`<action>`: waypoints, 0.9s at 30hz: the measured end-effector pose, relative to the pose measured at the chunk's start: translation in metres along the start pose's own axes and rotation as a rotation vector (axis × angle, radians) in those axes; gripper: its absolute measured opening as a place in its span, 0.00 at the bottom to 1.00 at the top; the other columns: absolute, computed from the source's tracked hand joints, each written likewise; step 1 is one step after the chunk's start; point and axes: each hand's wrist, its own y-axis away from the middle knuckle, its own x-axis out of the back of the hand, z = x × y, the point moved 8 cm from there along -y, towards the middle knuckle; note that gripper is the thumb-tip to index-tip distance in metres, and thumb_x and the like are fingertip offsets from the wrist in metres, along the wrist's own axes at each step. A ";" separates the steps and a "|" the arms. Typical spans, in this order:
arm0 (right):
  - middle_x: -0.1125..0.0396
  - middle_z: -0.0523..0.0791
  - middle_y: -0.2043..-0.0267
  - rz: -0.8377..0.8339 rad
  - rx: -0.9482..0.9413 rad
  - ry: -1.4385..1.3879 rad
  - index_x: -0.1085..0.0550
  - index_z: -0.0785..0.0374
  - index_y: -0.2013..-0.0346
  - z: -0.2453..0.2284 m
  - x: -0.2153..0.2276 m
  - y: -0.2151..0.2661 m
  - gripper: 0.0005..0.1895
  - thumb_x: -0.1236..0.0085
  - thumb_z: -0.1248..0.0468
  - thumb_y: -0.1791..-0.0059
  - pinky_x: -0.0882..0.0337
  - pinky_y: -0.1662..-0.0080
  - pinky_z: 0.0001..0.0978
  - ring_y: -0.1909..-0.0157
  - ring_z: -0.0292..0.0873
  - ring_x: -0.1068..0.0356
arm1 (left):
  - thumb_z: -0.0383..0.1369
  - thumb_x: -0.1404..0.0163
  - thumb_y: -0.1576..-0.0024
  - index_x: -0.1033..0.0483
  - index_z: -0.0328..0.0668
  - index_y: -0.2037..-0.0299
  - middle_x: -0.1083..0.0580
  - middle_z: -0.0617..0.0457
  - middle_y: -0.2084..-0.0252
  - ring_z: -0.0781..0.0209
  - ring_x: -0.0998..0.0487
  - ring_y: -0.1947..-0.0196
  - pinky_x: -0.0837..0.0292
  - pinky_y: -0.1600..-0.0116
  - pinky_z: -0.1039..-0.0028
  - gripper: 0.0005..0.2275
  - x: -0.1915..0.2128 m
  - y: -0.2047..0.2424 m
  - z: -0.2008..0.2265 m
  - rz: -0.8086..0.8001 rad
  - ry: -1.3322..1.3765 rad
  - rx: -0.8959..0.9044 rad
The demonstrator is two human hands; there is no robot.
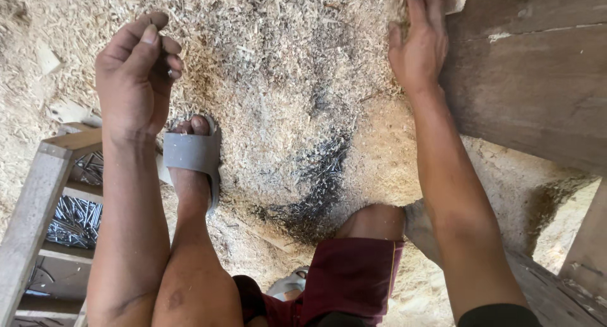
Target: The person sits on a sawdust-covered floor and repeatedly picks up nails from the sawdust, then places them into a wooden compartmentalized box. The person handles nails one at a time or in small groups, transferring them from the floor to the box.
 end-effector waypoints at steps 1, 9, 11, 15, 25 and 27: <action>0.28 0.56 0.50 -0.009 0.043 0.094 0.21 0.71 0.49 -0.016 0.004 0.004 0.19 0.33 0.70 0.54 0.25 0.53 0.36 0.49 0.51 0.28 | 0.25 0.51 0.27 0.25 0.26 0.40 0.21 0.46 0.60 0.63 0.21 0.64 0.24 0.58 0.77 0.10 -0.001 0.002 0.000 -0.011 -0.001 -0.005; 0.32 0.49 0.70 -0.678 -0.249 0.109 0.28 0.67 0.69 -0.061 -0.085 0.076 0.24 0.28 0.50 0.55 0.30 0.75 0.37 0.77 0.41 0.35 | 0.26 0.52 0.27 0.25 0.28 0.40 0.21 0.47 0.60 0.64 0.21 0.64 0.24 0.58 0.78 0.10 -0.015 0.001 -0.001 -0.048 -0.012 0.011; 0.30 0.47 0.69 -0.697 -0.328 0.064 0.26 0.63 0.67 -0.051 -0.091 0.084 0.16 0.32 0.54 0.51 0.29 0.69 0.38 0.73 0.41 0.32 | 0.26 0.52 0.27 0.25 0.28 0.39 0.21 0.47 0.59 0.64 0.20 0.63 0.24 0.57 0.78 0.10 -0.011 0.009 -0.003 -0.052 0.002 0.023; 0.27 0.45 0.63 -0.699 -0.561 -0.204 0.25 0.64 0.64 -0.016 -0.077 0.083 0.13 0.33 0.58 0.48 0.28 0.63 0.30 0.64 0.38 0.27 | 0.28 0.53 0.28 0.25 0.32 0.43 0.22 0.49 0.60 0.65 0.21 0.65 0.24 0.59 0.78 0.09 -0.012 0.005 -0.003 -0.052 -0.065 0.008; 0.26 0.49 0.58 -0.467 -0.743 -1.364 0.29 0.62 0.55 -0.026 -0.025 0.058 0.03 0.44 0.71 0.42 0.27 0.66 0.24 0.64 0.36 0.25 | 0.44 0.53 0.37 0.19 0.44 0.51 0.21 0.53 0.64 0.68 0.26 0.72 0.27 0.66 0.68 0.16 -0.155 0.006 -0.106 -0.552 -0.857 0.101; 0.24 0.51 0.56 -0.428 -0.710 -1.569 0.29 0.63 0.53 -0.039 -0.020 0.052 0.03 0.47 0.71 0.41 0.26 0.63 0.24 0.62 0.38 0.24 | 0.43 0.49 0.33 0.19 0.40 0.48 0.20 0.53 0.61 0.70 0.23 0.65 0.25 0.61 0.69 0.15 -0.181 0.004 -0.109 -0.634 -0.648 -0.106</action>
